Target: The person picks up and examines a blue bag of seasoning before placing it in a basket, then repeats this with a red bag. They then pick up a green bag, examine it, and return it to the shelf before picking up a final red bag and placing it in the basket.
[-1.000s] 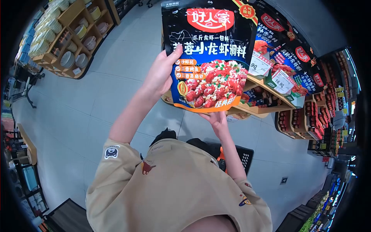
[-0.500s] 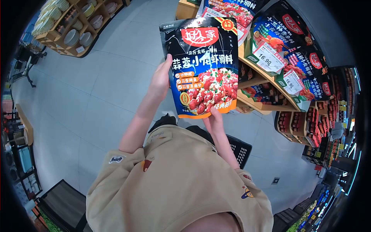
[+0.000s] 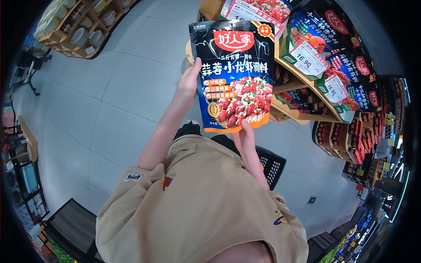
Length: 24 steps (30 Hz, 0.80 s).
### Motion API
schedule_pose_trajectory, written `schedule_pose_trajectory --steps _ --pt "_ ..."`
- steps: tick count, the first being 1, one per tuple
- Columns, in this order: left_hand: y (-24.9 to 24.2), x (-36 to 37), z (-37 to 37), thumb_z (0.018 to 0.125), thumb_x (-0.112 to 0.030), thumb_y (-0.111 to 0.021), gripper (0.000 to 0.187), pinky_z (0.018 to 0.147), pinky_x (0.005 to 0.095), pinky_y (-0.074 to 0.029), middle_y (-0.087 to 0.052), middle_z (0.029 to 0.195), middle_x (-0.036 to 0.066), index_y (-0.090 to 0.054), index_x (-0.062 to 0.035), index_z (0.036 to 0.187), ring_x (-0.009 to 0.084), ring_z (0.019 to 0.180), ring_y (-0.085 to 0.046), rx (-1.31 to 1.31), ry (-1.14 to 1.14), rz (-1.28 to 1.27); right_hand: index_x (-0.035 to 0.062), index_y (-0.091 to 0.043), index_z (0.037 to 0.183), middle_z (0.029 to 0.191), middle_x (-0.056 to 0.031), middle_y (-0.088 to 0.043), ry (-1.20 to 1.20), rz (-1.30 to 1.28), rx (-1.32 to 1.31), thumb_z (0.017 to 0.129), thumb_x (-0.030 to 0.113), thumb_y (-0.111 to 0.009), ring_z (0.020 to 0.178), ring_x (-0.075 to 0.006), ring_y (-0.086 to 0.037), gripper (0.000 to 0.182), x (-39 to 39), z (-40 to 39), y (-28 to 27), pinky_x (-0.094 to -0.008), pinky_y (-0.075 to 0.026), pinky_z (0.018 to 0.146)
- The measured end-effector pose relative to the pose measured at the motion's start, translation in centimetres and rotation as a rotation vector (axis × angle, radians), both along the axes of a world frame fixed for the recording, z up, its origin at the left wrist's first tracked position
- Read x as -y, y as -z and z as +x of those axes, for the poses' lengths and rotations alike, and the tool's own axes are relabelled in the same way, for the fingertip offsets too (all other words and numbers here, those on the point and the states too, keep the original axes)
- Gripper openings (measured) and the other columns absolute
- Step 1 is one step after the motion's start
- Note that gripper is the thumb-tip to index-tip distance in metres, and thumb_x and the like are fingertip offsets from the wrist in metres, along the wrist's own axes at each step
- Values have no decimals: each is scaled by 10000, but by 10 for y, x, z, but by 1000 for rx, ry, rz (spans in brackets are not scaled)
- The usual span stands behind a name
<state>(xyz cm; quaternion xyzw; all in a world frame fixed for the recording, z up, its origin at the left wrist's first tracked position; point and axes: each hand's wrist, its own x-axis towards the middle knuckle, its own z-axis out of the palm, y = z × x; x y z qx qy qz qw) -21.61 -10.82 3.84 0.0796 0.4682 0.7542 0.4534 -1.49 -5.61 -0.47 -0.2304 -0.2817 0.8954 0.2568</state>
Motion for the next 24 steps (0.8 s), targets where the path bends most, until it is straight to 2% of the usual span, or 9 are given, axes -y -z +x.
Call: schedule_pose_trajectory --steps 2,5,6,8,9,11,17,24 --pt "0 -2 1 876 -344 -394 397 665 228 -463 -589 919 87 -461 10 1043 110 802 -583 4 0 13 36 -222 1255 1260 -101 -349 -24 84 28 800 213 -490 1148 -227 -377 558 0 1 0 -392 -322 955" --pt "1 -3 4 876 -340 -397 395 672 229 -463 -585 931 91 -458 12 1043 114 804 -583 8 -3 51 32 -227 1251 1252 -101 -357 -9 73 29 803 187 -483 1138 -226 -388 538 0 3 -2 -394 -329 951" --pt "0 -3 6 868 -365 -401 403 648 209 -436 -582 928 61 -481 -5 1031 87 801 -562 3 -1 43 32 -227 1251 1252 -101 -357 -5 72 31 803 187 -483 1138 -226 -388 538 0 4 -4 -394 -329 951" --pt "-1 -4 8 860 -390 -405 412 624 188 -409 -579 925 32 -503 -22 1018 60 798 -542 -1 3 34 38 -267 1223 1190 -100 -405 24 37 31 784 148 -512 1062 -225 -456 514 0 3 -7 -387 -426 848" --pt "-1 -4 8 862 -385 -404 411 640 193 -410 -577 932 34 -501 -19 1020 66 810 -541 1 -2 43 38 -267 1223 1190 -100 -405 25 36 32 784 148 -512 1062 -225 -456 514 0 4 -6 -387 -426 848" --pt "-1 -5 9 863 -381 -403 409 655 199 -411 -576 938 37 -499 -16 1023 71 821 -540 3 -7 50 29 -242 1241 1239 -105 -367 9 71 41 808 141 -469 1122 -229 -405 501 0 6 -5 -398 -350 934" --pt "0 -5 10 872 -366 -387 400 668 206 -412 -574 942 38 -496 -14 1027 74 829 -538 9 -18 68 30 -258 1228 1208 -102 -398 43 91 59 810 114 -469 1094 -220 -432 475 2 6 -5 -386 -365 921" --pt "6 -3 10 878 -361 -375 380 597 188 -411 -588 880 20 -506 -23 993 46 744 -543 2 18 40 35 -281 1213 1186 -89 -415 46 95 139 812 98 -467 1054 -205 -463 446 5 8 -10 -360 -389 896"
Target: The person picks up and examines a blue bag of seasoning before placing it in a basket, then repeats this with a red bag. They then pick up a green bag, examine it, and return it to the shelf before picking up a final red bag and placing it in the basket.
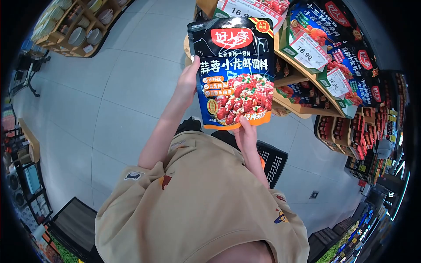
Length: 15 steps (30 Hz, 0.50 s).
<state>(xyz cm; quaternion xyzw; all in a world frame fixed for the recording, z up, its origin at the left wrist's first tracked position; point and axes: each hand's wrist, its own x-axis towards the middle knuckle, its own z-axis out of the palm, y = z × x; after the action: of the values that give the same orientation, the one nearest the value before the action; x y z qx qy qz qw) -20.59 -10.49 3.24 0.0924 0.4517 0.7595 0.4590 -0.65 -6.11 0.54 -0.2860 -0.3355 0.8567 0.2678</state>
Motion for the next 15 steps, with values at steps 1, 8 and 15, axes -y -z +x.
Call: schedule_pose_trajectory --steps 1,8,15 --pt "3 0 -1 878 -354 -381 365 587 186 -410 -591 863 17 -510 -28 979 43 732 -543 -4 7 18 31 -305 1197 1168 -86 -430 42 66 75 804 80 -484 1038 -199 -472 434 1 1 1 -345 -398 875" --pt "27 -24 9 879 -211 -403 207 721 241 -460 -555 836 56 -492 -25 902 106 782 -541 384 -95 142 -50 -546 922 887 -151 -594 -35 1514 388 669 -8 -607 831 -246 -592 263 14 -2 -38 -300 -460 749" --pt "34 -37 41 817 -249 -472 200 664 215 -341 -369 695 8 -382 -73 783 88 661 -375 1165 455 995 60 -627 865 948 -24 -605 -128 2026 213 569 74 -575 843 -174 -563 301 44 -29 -53 -240 -450 640"
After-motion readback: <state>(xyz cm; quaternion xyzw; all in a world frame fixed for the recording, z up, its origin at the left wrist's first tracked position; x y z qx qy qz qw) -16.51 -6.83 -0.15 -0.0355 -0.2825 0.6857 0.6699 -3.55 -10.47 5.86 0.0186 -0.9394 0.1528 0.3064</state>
